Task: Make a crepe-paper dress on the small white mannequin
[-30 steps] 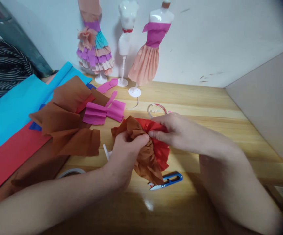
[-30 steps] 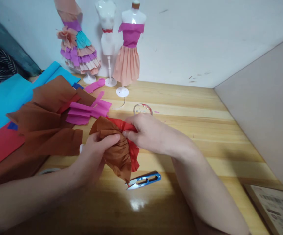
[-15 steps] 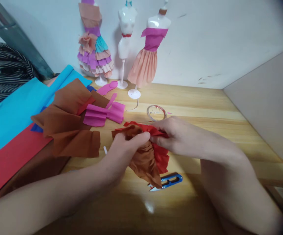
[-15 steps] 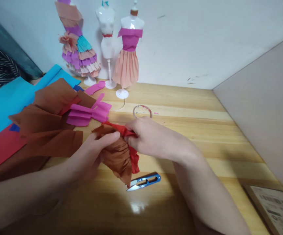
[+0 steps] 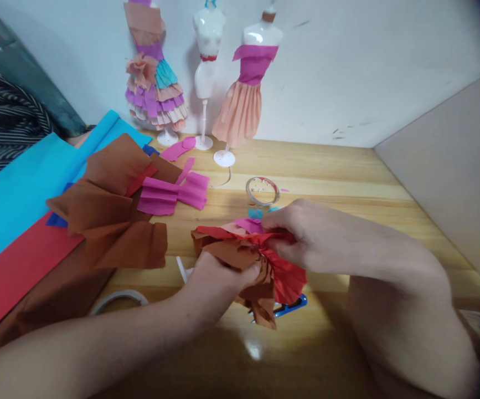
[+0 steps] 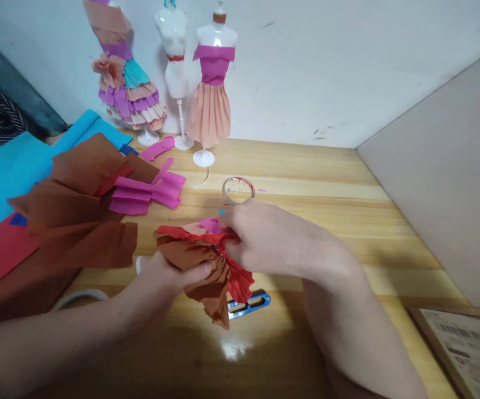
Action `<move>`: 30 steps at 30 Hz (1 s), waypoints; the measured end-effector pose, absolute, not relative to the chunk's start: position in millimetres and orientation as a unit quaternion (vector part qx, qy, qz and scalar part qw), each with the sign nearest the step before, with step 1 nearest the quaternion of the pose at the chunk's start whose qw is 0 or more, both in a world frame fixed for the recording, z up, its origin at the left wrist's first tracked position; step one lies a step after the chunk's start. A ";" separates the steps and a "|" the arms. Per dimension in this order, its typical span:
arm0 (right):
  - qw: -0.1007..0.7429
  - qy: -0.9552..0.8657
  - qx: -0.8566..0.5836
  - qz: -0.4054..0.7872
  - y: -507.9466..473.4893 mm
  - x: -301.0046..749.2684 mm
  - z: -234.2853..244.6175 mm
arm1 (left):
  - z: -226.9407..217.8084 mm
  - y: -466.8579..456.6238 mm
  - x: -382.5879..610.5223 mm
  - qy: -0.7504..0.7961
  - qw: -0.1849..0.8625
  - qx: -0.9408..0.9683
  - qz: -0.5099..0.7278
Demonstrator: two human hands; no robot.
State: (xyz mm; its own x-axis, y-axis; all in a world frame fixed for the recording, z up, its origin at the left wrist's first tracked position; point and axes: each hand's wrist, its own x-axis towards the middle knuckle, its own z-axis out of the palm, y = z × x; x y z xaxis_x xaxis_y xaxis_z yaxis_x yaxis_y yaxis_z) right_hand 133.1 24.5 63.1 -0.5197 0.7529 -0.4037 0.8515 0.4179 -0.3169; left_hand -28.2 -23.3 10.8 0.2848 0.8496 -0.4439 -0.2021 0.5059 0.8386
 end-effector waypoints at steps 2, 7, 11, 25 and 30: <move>0.110 0.838 0.469 -0.257 24.0 132.4 65.0 | 13.4 -27.3 -30.3 0.447 0.768 0.309 0.338; 0.100 0.850 0.449 -0.257 23.0 127.8 64.7 | 25.4 -28.8 -36.4 0.421 0.809 0.283 0.296; 0.095 0.852 0.446 -0.256 23.9 128.3 59.9 | 27.2 -23.1 -35.7 0.455 0.795 0.252 0.311; 0.104 0.843 0.480 -0.220 24.4 125.6 61.4 | 6.6 -25.8 -31.5 0.475 0.775 0.231 0.348; 0.084 0.843 0.465 -0.258 26.2 132.5 62.6 | 7.8 -24.7 -29.5 0.477 0.776 0.234 0.338</move>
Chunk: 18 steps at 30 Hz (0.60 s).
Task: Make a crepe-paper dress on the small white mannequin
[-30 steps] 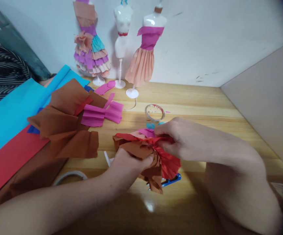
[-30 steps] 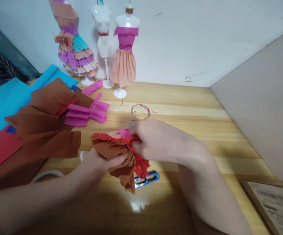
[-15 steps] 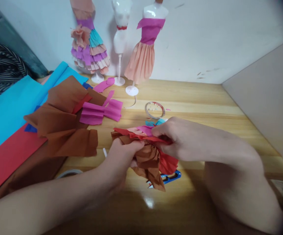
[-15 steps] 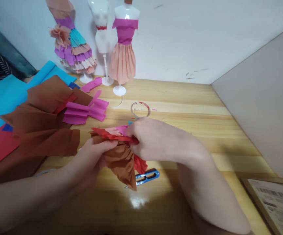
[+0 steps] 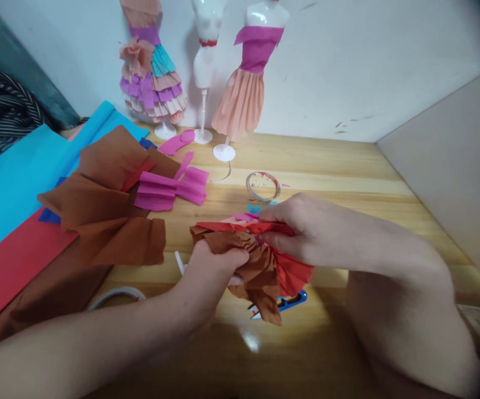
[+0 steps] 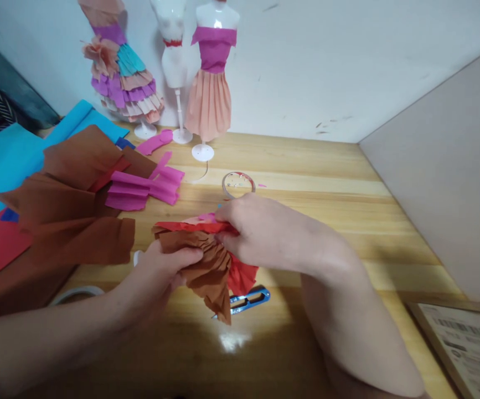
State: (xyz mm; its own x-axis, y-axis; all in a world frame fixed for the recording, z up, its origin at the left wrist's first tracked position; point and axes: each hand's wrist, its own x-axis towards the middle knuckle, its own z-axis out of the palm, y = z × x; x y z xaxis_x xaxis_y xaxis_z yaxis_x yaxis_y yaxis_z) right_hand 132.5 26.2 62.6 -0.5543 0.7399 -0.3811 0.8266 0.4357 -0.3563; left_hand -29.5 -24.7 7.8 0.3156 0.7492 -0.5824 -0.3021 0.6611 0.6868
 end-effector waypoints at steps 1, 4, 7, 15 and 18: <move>0.083 0.844 0.461 -0.261 26.3 133.0 62.2 | 8.6 -24.1 -28.1 0.471 0.781 0.237 0.334; 0.075 0.846 0.457 -0.265 26.7 134.1 60.5 | 8.8 -22.8 -22.9 0.464 0.793 0.225 0.325; 0.074 0.844 0.454 -0.274 27.6 136.1 59.2 | 4.5 -22.5 -19.4 0.495 0.773 0.197 0.345; 0.093 0.838 0.467 -0.266 29.5 137.7 60.7 | 1.1 -24.0 -19.7 0.510 0.757 0.204 0.355; 0.087 0.839 0.464 -0.270 29.4 137.0 60.9 | 3.6 -22.9 -18.3 0.503 0.760 0.185 0.368</move>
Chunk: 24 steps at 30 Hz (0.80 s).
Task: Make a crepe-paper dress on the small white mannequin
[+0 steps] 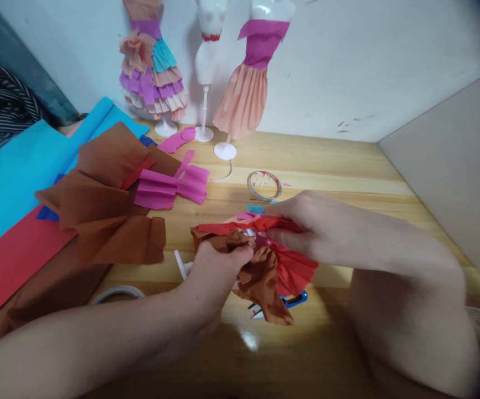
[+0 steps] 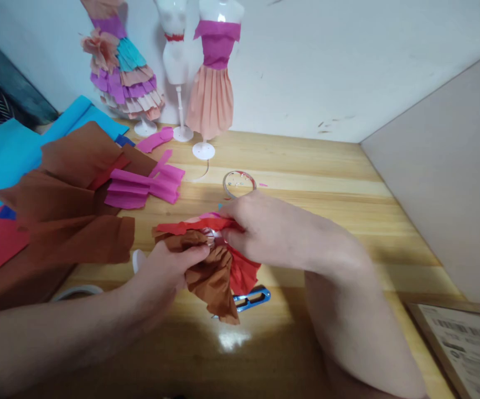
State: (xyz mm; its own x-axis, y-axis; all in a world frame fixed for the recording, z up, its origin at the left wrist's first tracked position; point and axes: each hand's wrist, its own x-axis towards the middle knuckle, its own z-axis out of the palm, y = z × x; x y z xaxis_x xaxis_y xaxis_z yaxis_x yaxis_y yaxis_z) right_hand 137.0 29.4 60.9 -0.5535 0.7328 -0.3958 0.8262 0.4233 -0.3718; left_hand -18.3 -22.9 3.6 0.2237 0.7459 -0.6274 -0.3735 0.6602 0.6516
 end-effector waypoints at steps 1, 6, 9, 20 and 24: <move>0.082 0.840 0.460 -0.275 29.3 136.5 60.9 | 4.9 -22.6 -18.0 0.503 0.763 0.172 0.368; 0.075 0.831 0.465 -0.296 28.4 131.2 62.3 | 12.8 -22.1 -18.5 0.542 0.759 0.120 0.340; 0.073 0.822 0.467 -0.317 28.2 128.5 63.5 | 15.4 -22.6 -19.3 0.528 0.760 0.091 0.367; 0.078 0.813 0.468 -0.337 29.3 127.7 58.9 | 4.2 -20.7 -16.4 0.517 0.735 0.156 0.411; 0.052 0.818 0.451 -0.353 30.4 127.4 57.0 | 3.6 -19.0 -16.3 0.516 0.736 0.155 0.410</move>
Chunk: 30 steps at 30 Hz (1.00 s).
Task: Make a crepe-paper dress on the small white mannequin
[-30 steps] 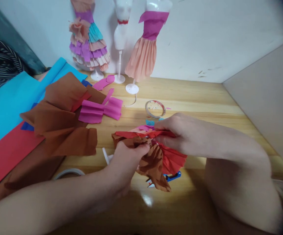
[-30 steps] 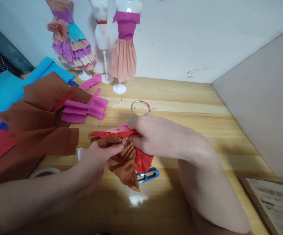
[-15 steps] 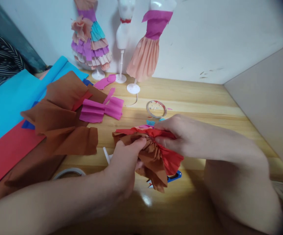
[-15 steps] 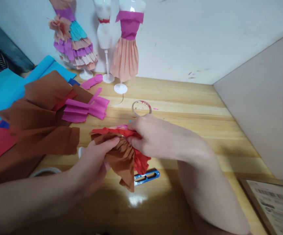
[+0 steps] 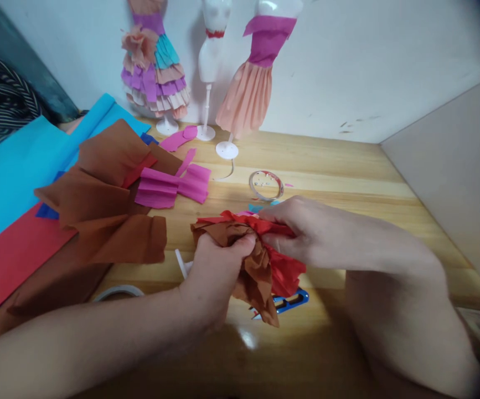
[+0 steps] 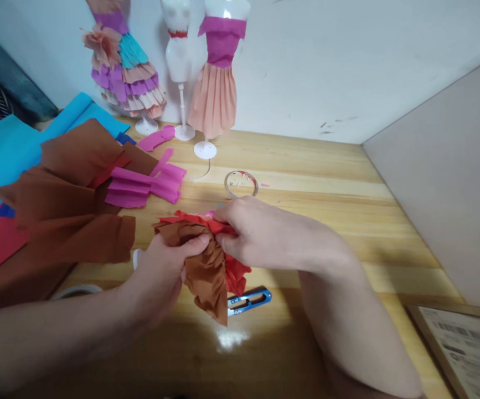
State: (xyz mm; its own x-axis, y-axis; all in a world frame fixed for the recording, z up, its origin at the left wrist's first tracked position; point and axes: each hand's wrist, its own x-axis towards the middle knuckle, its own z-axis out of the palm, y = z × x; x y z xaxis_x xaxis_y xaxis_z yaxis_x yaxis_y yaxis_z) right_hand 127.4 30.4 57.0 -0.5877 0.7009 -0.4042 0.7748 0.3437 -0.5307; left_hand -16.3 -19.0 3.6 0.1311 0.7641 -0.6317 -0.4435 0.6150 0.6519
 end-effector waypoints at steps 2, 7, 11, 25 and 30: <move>0.045 0.818 0.446 -0.361 30.8 127.7 56.0 | 5.9 -18.1 -17.0 0.509 0.746 0.143 0.405; 0.041 0.821 0.433 -0.370 30.8 127.7 55.2 | 10.6 -15.2 -18.7 0.487 0.769 0.147 0.387; 0.064 0.818 0.447 -0.355 31.2 125.3 56.8 | 10.2 -14.3 -20.0 0.493 0.771 0.156 0.372; 0.074 0.830 0.486 -0.262 23.2 127.5 58.7 | 7.3 -18.2 -28.2 0.480 0.773 0.159 0.384; 0.062 0.835 0.512 -0.190 18.5 123.7 58.4 | 4.4 -26.2 -24.3 0.481 0.777 0.167 0.369</move>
